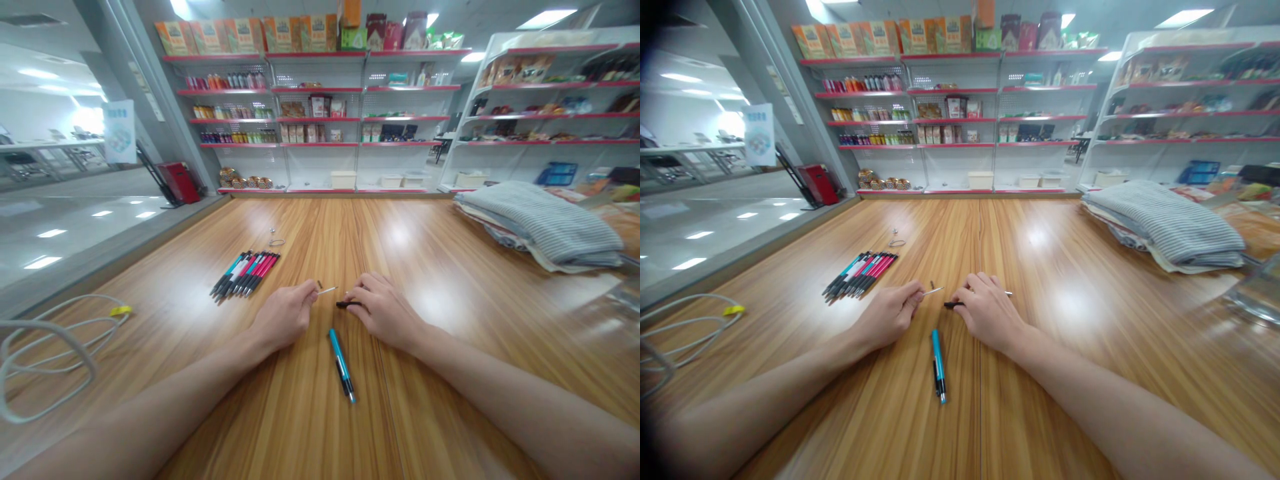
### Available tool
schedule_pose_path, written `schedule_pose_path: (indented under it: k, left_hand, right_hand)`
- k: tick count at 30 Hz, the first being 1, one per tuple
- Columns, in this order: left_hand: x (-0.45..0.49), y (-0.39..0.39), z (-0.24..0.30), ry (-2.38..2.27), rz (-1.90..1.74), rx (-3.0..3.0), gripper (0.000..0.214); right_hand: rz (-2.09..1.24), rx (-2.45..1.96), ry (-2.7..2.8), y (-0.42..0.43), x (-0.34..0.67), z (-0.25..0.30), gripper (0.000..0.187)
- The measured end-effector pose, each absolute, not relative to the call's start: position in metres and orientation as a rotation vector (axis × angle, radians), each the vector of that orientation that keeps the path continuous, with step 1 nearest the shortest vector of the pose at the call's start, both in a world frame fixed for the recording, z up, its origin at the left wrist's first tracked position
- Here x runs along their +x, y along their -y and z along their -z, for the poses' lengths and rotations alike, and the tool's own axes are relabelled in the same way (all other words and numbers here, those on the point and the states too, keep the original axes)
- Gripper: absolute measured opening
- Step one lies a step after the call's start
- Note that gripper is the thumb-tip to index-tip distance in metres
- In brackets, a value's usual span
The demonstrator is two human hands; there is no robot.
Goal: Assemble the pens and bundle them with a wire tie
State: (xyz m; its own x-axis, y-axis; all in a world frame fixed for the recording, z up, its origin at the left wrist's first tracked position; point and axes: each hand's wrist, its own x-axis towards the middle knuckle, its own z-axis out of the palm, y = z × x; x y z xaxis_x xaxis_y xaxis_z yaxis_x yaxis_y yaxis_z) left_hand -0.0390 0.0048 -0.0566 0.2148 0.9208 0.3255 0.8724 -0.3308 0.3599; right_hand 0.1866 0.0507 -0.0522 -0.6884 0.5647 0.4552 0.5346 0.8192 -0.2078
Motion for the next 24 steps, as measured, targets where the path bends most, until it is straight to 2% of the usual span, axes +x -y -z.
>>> schedule_pose_path:
  k: [4,9,13,24]
  left_hand:
    - [-0.0405,-0.0062,0.0579,-1.768,-0.809,2.309,0.022]
    - [-0.0417,-0.0053,0.0583,-1.749,-0.864,2.274,0.023]
    - [-0.0421,-0.0051,0.0594,-1.747,-0.845,2.313,0.022]
    - [-0.0411,-0.0059,0.0617,-1.707,-0.785,2.427,0.020]
  right_hand:
    - [-0.166,-0.764,2.500,-0.0544,0.1890,0.0543,0.006]
    - [-0.260,-0.706,2.387,-0.0540,0.1891,0.0547,0.023]
    - [-0.337,-0.668,2.300,-0.0543,0.1889,0.0541,0.024]
    - [-0.202,-0.684,2.329,-0.0527,0.1892,0.0523,0.024]
